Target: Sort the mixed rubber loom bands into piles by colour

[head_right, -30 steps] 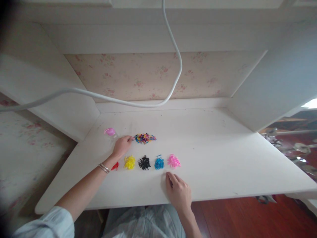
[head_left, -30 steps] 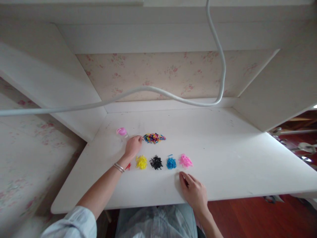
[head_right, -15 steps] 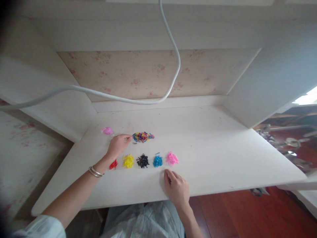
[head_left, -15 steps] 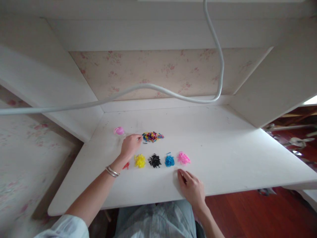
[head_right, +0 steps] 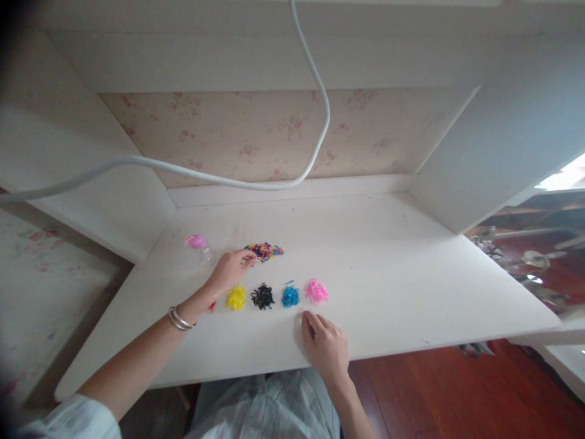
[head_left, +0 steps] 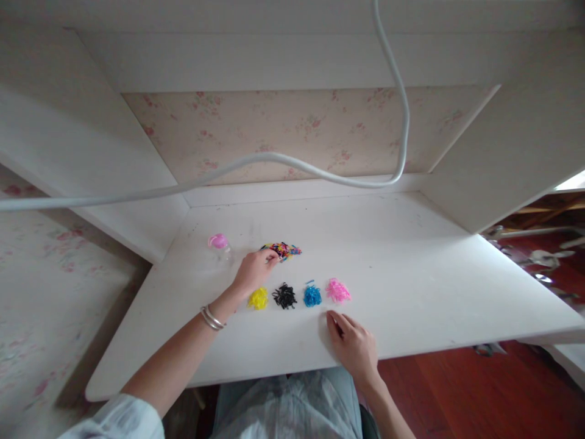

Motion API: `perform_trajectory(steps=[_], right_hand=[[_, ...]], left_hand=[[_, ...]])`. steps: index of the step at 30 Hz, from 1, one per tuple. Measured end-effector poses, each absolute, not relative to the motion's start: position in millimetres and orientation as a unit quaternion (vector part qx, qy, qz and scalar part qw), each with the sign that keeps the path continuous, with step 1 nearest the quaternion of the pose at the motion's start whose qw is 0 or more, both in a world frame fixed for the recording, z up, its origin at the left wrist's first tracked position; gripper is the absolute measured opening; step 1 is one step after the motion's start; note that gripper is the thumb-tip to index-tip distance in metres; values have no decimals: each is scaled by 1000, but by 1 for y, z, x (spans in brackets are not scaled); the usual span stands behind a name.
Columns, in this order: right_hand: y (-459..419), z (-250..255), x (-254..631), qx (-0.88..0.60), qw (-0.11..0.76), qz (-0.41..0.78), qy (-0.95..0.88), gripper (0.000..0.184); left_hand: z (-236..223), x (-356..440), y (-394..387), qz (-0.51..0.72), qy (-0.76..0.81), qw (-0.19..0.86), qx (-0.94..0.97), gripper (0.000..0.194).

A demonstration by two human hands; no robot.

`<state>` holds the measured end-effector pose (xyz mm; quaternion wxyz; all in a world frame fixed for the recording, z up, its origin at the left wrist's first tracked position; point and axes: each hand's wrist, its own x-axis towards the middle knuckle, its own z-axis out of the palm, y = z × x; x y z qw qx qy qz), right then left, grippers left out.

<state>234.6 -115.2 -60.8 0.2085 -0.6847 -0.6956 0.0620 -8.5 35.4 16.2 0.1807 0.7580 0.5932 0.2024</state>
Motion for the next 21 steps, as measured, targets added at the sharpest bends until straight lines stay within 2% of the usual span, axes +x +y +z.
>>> perform_trajectory(steps=[7,21], right_hand=[[-115,-60,234,-684,211,75,-694,33],[-114,-59,233,-688,215,68,-690,34]], left_hand=[[19,63,23,163,486,258,819,23],[6,126,38,47,518,299,800,19]])
